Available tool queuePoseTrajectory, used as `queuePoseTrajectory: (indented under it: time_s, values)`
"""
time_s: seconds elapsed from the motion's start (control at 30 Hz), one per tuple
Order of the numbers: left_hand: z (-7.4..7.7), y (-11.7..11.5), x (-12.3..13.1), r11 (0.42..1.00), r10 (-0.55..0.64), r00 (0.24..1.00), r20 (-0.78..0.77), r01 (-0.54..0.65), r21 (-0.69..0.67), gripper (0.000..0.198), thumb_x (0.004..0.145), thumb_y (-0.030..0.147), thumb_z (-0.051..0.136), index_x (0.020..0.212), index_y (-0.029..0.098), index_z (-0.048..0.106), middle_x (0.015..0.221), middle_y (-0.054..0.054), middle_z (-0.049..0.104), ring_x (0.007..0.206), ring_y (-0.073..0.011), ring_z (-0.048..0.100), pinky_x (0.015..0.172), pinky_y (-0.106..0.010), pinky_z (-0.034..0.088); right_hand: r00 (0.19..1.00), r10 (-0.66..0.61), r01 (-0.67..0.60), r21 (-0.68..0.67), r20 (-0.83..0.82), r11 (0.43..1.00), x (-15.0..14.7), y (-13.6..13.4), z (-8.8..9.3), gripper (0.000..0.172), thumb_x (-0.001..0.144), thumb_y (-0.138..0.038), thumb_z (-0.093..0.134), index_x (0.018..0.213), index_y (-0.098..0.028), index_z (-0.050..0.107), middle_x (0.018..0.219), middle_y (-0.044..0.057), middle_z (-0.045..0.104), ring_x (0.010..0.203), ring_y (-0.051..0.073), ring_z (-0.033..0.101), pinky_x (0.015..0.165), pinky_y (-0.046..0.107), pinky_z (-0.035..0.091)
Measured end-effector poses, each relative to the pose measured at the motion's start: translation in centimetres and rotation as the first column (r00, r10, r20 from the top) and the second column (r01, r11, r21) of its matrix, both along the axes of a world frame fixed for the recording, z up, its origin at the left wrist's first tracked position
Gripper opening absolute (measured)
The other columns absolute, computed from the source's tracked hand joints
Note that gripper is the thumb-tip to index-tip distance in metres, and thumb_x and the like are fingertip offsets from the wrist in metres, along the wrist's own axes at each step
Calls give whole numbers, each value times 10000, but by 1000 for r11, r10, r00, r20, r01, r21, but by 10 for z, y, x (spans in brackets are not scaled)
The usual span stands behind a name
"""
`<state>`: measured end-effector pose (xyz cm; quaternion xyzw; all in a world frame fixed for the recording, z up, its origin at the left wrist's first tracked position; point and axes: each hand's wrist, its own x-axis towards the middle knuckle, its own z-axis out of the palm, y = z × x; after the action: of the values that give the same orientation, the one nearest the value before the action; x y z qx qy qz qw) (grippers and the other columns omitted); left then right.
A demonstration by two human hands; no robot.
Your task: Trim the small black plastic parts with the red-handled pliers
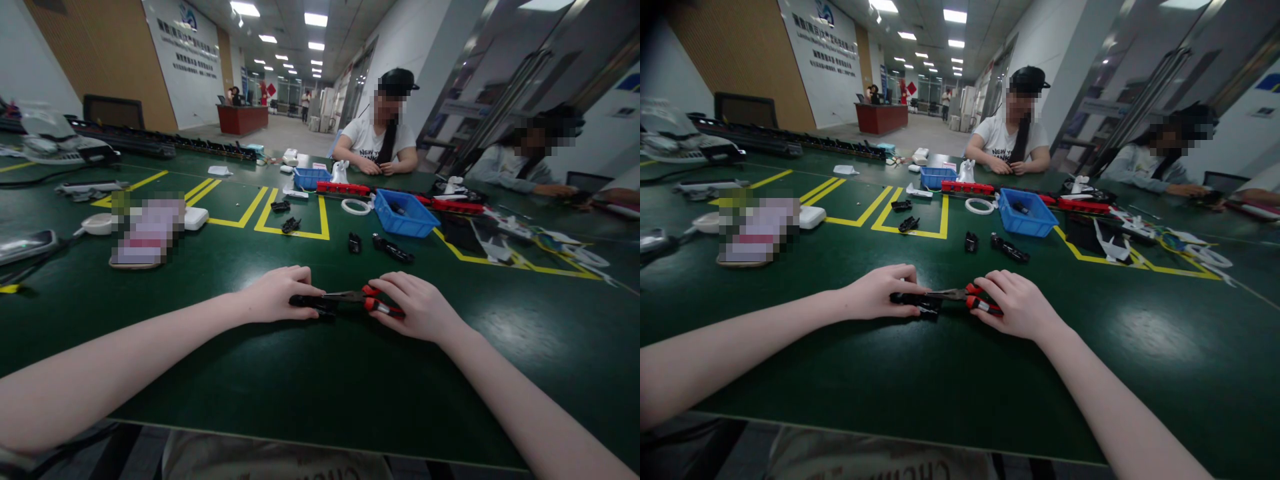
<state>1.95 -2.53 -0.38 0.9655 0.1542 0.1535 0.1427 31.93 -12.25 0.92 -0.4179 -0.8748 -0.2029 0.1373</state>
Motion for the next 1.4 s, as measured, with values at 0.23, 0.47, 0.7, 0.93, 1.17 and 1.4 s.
queuePoseTrajectory:
  time_s: [0.23,0.47,0.7,0.93,1.17,1.4]
  values:
    - [-2,1,0,1000,-9,1000,9,9,17,390,881,414,641,1237,256,650,984,-47,577,856,-178,562,706,-276,426,1000,1,-1,-14,-5,1000,0,1,-1,386,871,-400,586,1147,-130,596,1019,136,658,855,222,636,733,359,548]
    - [-2,1,0,1000,-7,1000,-1,7,16,397,886,422,634,1250,264,642,979,-45,576,853,-180,562,710,-284,428,1000,4,-4,-8,-15,1000,-4,0,-3,383,874,-395,580,1137,-118,598,1015,143,664,851,224,636,729,362,552]
    - [-1,0,0,1000,-3,1000,-1,3,7,390,885,416,632,1242,258,648,986,-51,583,864,-181,565,713,-281,436,1000,4,-4,8,-11,1000,-3,0,-1,382,873,-400,580,1136,-123,603,1008,140,666,845,225,638,720,362,553]
    - [1,0,-1,1000,-8,1000,-8,8,2,389,890,405,626,1244,246,647,991,-55,582,859,-180,560,705,-281,430,1000,22,-22,27,12,999,0,0,1,390,871,-393,590,1136,-106,606,1006,142,664,846,223,637,720,356,555]
    - [-1,1,-1,1000,-16,1000,7,16,6,390,886,403,636,1246,255,644,985,-49,576,851,-178,557,702,-284,430,1000,16,-16,17,-1,1000,-2,0,0,388,868,-390,594,1131,-105,609,1005,145,665,854,230,639,724,362,556]
    - [-2,2,-1,1000,-26,1000,13,25,11,398,885,407,640,1260,274,633,967,-42,569,845,-176,554,693,-279,424,1000,11,-11,2,-6,1000,-4,0,-1,389,880,-398,576,1130,-101,601,1009,148,663,844,226,636,719,361,557]
